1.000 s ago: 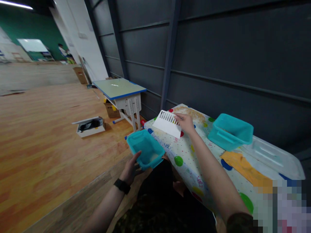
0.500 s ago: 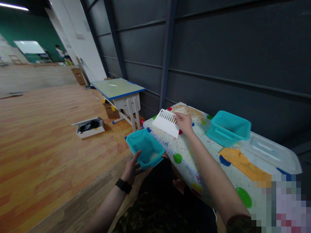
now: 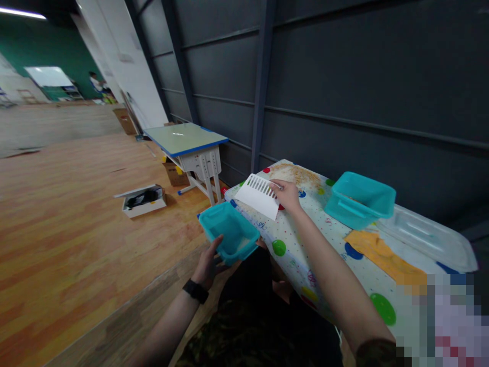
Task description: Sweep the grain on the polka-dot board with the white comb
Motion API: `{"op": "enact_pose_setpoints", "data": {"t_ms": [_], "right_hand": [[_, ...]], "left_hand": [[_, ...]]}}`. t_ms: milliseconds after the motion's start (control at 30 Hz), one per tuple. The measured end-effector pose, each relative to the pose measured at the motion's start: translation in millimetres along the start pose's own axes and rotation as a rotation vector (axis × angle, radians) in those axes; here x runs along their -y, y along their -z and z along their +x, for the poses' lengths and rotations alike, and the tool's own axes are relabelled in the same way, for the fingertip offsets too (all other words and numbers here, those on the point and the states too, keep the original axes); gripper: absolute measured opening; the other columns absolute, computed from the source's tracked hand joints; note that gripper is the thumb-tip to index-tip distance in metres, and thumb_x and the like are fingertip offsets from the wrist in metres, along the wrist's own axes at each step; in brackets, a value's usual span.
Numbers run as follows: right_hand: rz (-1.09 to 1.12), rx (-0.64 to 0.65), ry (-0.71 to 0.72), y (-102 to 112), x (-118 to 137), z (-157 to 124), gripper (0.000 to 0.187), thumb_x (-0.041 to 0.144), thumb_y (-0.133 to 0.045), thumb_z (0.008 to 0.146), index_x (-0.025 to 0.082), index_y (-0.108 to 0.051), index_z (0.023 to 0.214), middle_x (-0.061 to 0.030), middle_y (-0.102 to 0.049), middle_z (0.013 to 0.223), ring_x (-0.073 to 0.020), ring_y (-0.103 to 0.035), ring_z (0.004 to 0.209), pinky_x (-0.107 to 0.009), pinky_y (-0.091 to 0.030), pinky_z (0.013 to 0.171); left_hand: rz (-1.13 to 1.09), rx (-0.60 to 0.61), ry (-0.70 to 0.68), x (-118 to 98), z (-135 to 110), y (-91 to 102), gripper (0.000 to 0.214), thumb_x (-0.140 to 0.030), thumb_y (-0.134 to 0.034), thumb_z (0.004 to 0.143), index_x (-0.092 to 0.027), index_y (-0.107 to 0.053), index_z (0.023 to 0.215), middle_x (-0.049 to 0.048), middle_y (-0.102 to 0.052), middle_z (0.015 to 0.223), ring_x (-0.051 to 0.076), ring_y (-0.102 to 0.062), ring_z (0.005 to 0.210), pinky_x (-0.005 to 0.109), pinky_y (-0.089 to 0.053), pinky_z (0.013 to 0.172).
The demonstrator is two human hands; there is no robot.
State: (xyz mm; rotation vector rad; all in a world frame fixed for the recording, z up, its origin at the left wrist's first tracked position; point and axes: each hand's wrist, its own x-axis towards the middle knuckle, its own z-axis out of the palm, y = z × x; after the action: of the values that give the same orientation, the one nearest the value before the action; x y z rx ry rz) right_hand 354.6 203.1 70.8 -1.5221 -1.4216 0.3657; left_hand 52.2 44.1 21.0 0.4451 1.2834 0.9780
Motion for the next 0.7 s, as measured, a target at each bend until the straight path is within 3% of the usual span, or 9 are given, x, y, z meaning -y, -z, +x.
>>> {"op": "enact_pose_setpoints", "data": {"t_ms": [433, 600, 700], "right_hand": [[0.125, 0.072, -0.007, -0.2, -1.2, -3.1, 0.019, 0.028, -0.084, 0.095, 0.022, -0.097, 0.108, -0.0115, -0.094, 0.12, -0.0349, -0.09, 0.118, -0.048, -0.067, 0.113], [0.109, -0.01, -0.028, -2.4, -4.0, -2.6, 0.019, 0.026, -0.081, 0.097, 0.021, -0.097, 0.108, -0.0117, -0.094, 0.117, -0.0343, -0.09, 0.117, -0.046, -0.067, 0.112], [0.106, 0.006, -0.025, -1.9, -8.3, -2.2, 0.018, 0.025, -0.083, 0.096, 0.022, -0.097, 0.107, -0.0109, -0.094, 0.118, -0.034, -0.09, 0.117, -0.046, -0.067, 0.112]], "left_hand": [[-0.018, 0.032, 0.037, -4.3, -3.6, -4.9, 0.034, -0.037, -0.073, 0.116, -0.013, -0.075, 0.14, 0.0109, -0.085, 0.1, 0.022, -0.083, 0.071, 0.033, -0.069, 0.061], [-0.02, 0.038, 0.03, -3.2, -2.1, -3.7, 0.039, -0.039, -0.076, 0.114, -0.013, -0.076, 0.143, 0.0103, -0.085, 0.098, 0.024, -0.083, 0.077, 0.032, -0.067, 0.064], [-0.012, 0.034, 0.039, -3.3, -1.7, -3.6, 0.04, -0.039, -0.074, 0.115, -0.011, -0.076, 0.144, 0.0117, -0.086, 0.101, 0.025, -0.083, 0.08, 0.033, -0.067, 0.067]]}}
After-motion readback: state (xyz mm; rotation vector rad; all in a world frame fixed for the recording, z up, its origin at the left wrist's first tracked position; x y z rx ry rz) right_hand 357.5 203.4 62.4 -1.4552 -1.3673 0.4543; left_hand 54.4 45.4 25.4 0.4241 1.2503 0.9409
